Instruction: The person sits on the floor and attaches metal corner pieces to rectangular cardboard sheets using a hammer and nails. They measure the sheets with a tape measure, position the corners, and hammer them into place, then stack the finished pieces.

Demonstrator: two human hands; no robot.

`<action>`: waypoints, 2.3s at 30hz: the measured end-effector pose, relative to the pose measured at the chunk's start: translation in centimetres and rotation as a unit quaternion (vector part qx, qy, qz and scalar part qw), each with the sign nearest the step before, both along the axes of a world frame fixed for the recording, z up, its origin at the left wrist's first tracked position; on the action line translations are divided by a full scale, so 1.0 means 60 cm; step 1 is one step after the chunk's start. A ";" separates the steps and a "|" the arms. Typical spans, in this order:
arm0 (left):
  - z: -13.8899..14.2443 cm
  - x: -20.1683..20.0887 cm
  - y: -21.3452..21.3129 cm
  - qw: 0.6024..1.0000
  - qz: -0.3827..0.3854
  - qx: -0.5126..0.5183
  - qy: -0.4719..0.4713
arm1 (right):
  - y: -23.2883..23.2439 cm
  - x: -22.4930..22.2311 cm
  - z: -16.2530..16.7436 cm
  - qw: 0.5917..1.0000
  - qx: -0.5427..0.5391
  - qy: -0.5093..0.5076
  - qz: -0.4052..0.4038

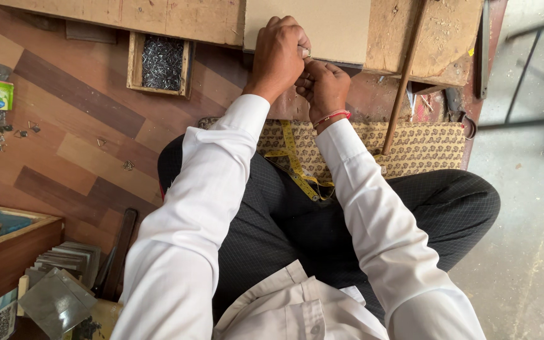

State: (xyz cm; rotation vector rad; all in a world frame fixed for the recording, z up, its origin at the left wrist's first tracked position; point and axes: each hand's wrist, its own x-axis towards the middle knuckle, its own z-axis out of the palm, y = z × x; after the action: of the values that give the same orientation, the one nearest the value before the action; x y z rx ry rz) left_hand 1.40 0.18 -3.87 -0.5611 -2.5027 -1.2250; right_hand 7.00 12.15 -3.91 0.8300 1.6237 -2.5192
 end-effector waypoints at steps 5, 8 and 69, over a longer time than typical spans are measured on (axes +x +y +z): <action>-0.005 0.002 -0.002 1.000 0.002 0.004 -0.014 | 0.046 0.028 -0.022 0.917 0.385 0.096 -0.031; -0.005 0.006 -0.003 1.000 0.009 0.009 0.013 | 0.133 0.041 -0.024 0.735 0.616 0.194 -0.208; -0.033 0.078 -0.002 0.991 0.038 0.052 -0.116 | 0.133 0.247 0.062 0.997 -0.043 0.050 -0.030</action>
State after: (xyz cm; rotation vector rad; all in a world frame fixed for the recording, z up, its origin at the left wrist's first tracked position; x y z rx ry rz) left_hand 6.09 0.05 -5.84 -0.3089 -2.5990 -1.4567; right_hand 21.81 20.16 -0.22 0.7680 1.5254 -2.6909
